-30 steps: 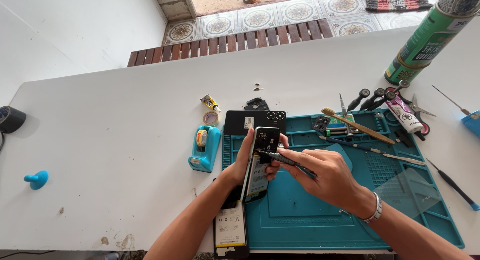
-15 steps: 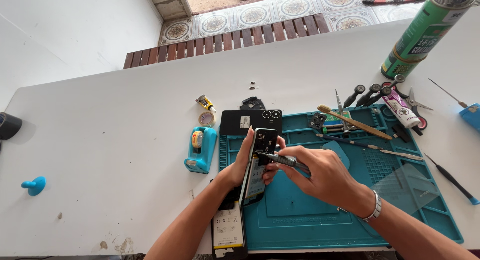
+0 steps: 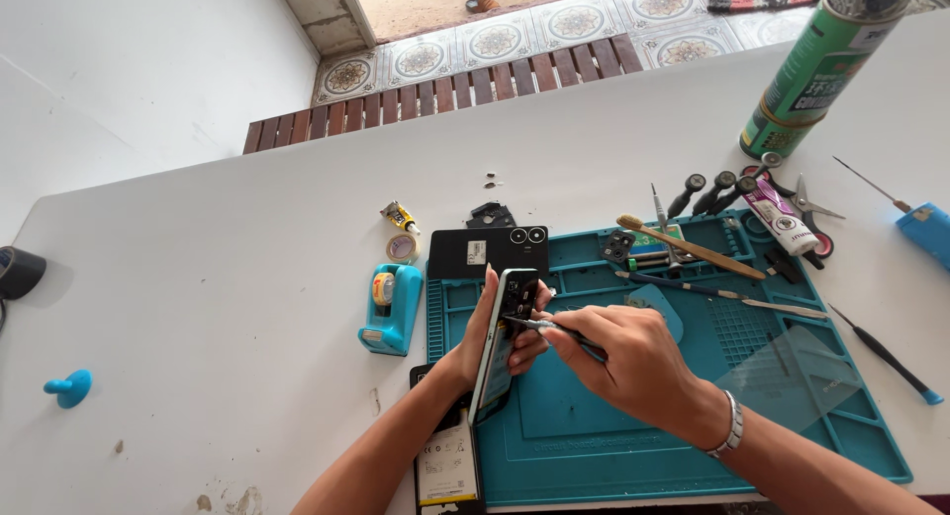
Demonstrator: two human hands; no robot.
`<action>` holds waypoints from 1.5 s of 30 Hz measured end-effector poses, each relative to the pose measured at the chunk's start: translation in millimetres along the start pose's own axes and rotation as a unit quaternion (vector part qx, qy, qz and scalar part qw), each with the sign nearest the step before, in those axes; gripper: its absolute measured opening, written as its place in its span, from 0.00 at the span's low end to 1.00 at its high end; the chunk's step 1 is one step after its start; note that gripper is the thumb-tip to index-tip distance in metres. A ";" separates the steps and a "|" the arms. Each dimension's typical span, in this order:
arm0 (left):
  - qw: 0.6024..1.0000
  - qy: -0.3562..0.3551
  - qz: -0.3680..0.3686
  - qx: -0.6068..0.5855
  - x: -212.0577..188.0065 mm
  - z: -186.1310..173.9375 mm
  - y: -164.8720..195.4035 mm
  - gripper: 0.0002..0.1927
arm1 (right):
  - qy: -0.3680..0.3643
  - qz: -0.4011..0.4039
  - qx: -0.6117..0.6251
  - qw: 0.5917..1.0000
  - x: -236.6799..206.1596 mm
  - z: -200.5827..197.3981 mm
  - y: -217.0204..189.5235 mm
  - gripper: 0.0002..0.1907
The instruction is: The person uses a screwdriver to remove screws from the internal frame of two smartphones. They then use a plastic pry tool to separate the back cover from one phone and place the removed components on the workbench.
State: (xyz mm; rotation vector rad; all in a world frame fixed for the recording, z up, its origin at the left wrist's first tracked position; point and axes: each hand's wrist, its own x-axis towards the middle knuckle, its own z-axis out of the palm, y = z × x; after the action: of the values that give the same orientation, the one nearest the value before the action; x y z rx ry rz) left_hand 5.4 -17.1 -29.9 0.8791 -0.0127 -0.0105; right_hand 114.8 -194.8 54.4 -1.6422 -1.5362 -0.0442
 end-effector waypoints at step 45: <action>0.978 0.135 0.149 0.063 1.1 38.7 17.9 0.16 | -0.190 0.274 0.394 0.856 2.2 -1.7 95.2 0.12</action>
State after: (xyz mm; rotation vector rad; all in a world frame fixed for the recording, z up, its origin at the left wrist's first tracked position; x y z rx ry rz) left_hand 5.9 -35.5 8.5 0.9921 0.1096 0.3933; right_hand 194.9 -181.5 4.7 -1.3593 -1.0473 1.1315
